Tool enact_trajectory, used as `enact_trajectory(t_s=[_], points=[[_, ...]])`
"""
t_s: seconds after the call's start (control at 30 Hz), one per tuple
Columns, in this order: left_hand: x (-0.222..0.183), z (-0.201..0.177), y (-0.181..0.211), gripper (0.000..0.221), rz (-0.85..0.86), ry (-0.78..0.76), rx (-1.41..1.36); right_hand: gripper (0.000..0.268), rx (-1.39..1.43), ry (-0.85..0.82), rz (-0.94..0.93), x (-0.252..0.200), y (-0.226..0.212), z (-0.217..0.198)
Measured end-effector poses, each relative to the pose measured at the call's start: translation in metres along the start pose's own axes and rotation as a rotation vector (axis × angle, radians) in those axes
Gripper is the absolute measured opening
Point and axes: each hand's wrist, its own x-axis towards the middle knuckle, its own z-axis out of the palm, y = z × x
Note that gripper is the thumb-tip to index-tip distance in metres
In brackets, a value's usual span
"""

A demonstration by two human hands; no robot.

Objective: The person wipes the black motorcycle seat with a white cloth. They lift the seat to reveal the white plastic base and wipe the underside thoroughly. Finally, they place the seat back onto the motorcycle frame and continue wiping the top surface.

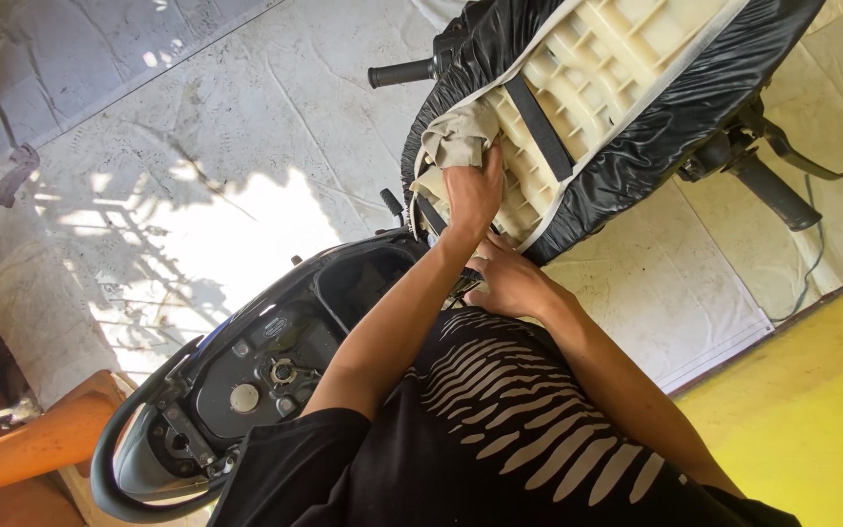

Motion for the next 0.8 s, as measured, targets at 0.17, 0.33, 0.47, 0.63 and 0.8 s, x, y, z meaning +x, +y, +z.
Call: enact_trajectory(t_s=[0.17, 0.33, 0.47, 0.63, 0.8], points=[[0.028, -0.013, -0.004, 0.047, 0.084, -0.008, -0.079, 0.066, -0.003, 0.032, -0.059, 0.003, -0.006, -0.016], [0.034, -0.001, -0.027, 0.054, 0.069, 0.024, -0.103, 0.070, 0.012, -0.004, -0.087, 0.009, 0.006, -0.008], [0.000, 0.005, -0.030, 0.051, 0.009, 0.075, -0.047, 0.071, 0.039, 0.009, -0.086, 0.017, 0.015, 0.013], [-0.016, -0.005, 0.003, 0.041, 0.055, -0.041, 0.008, 0.072, 0.089, -0.043, -0.043, 0.034, 0.053, 0.061], [-0.017, -0.023, 0.039, 0.041, 0.061, -0.065, -0.038, 0.071, 0.084, -0.009, -0.046, 0.018, 0.011, 0.019]])
